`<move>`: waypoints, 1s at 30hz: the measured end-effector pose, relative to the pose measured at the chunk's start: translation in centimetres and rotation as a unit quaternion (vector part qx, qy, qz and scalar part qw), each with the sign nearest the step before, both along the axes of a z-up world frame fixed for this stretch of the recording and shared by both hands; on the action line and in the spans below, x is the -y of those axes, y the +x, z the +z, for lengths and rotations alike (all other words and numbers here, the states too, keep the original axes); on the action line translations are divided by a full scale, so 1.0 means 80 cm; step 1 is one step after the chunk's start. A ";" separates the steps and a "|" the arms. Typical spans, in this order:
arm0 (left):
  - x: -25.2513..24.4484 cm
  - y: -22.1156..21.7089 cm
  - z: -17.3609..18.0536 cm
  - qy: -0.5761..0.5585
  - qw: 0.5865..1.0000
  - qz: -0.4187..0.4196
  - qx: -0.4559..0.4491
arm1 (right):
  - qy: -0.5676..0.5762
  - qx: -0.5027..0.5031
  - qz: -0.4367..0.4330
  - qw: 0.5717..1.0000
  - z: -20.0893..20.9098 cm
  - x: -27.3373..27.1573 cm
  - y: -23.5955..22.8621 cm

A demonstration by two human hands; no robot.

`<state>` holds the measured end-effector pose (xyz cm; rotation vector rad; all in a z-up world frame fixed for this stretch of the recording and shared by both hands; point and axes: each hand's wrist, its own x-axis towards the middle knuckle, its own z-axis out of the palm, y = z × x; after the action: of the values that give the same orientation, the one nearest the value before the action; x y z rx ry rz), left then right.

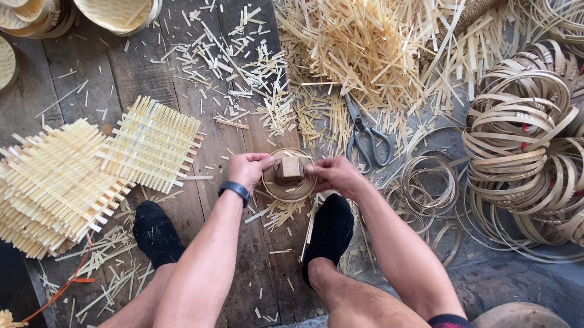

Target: The person weaves thin bamboo strips around the rim of a circular bamboo base, securing them with twine and using shears to trim excess material.

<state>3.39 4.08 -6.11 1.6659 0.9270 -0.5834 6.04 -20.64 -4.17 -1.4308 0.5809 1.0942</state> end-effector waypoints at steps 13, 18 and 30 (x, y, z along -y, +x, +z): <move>0.045 -0.098 -0.028 -0.187 0.957 0.219 -0.035 | -0.026 0.032 -0.089 0.995 -0.018 -0.015 -0.045; 0.027 -0.082 0.000 -0.082 0.993 0.079 0.037 | -0.097 0.149 -0.010 0.984 0.022 -0.023 -0.048; 0.063 -0.065 0.084 0.065 0.925 -0.020 0.373 | -0.048 0.203 -0.033 0.977 0.082 -0.066 -0.060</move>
<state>-1.79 -0.95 0.59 1.8205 0.3730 0.1137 1.28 -15.36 2.39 -1.6502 0.3876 0.6991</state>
